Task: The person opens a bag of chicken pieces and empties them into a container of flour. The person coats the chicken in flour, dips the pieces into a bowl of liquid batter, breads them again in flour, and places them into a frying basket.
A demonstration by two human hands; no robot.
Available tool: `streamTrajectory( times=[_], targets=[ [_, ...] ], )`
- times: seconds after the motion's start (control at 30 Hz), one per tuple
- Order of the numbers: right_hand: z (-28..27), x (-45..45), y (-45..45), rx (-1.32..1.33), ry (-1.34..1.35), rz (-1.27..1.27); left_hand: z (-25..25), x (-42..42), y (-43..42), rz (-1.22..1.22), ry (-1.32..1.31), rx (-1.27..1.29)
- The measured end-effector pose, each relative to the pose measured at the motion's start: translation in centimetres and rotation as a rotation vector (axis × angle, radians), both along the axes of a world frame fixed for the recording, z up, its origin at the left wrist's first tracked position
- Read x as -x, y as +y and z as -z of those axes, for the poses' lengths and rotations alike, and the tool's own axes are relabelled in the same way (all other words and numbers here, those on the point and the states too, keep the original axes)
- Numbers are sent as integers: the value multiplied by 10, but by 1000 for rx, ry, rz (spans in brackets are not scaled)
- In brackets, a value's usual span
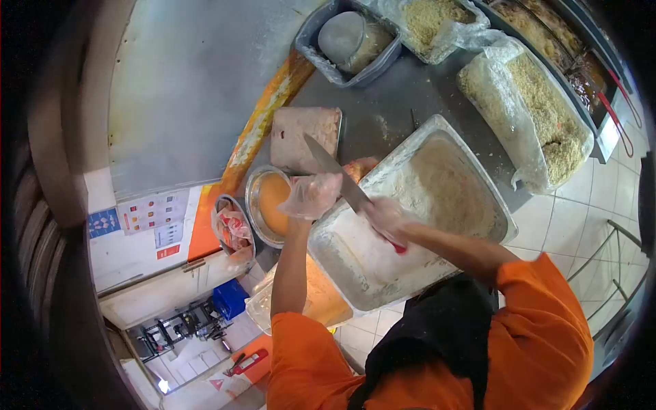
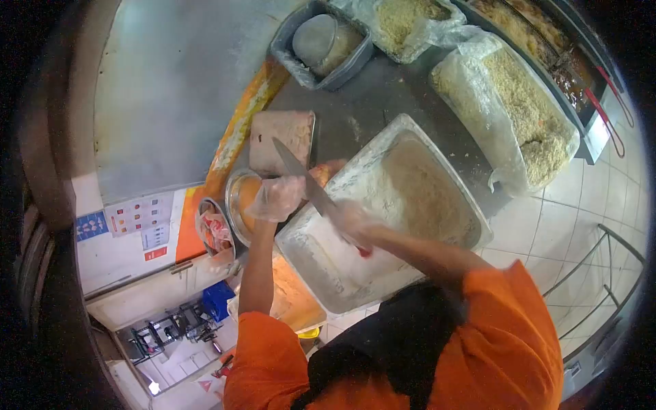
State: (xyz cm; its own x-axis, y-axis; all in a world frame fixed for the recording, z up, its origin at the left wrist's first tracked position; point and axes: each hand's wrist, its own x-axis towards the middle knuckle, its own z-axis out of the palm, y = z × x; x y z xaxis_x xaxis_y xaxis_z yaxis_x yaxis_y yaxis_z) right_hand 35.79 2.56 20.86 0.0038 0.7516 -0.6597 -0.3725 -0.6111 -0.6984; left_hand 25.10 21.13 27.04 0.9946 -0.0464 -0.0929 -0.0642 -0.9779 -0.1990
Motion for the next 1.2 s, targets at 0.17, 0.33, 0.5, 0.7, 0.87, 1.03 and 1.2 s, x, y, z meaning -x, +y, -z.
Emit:
streamTrajectory(
  times=[0.17,0.33,0.5,0.7,0.87,1.03,1.2],
  targets=[
    [-3,11,10,7,-121,-170,3,-1,1,-109,-205,148],
    [-43,-12,-75,41,-302,-400,46,55,32,-465,-459,283],
    [-60,-126,-45,-161,-965,-362,37,60,2,-849,-751,284],
    [33,-255,69,-537,-1558,-615,-8,43,-29,-1061,-805,406],
    [-15,-195,96,-621,-1402,-620,-40,27,-46,-991,-841,387],
    [-93,-46,119,-859,-777,-617,-46,28,-40,-1147,-710,338],
    [-77,-3,141,-382,-493,-488,-34,95,-54,-1231,-870,193]
  ],
)
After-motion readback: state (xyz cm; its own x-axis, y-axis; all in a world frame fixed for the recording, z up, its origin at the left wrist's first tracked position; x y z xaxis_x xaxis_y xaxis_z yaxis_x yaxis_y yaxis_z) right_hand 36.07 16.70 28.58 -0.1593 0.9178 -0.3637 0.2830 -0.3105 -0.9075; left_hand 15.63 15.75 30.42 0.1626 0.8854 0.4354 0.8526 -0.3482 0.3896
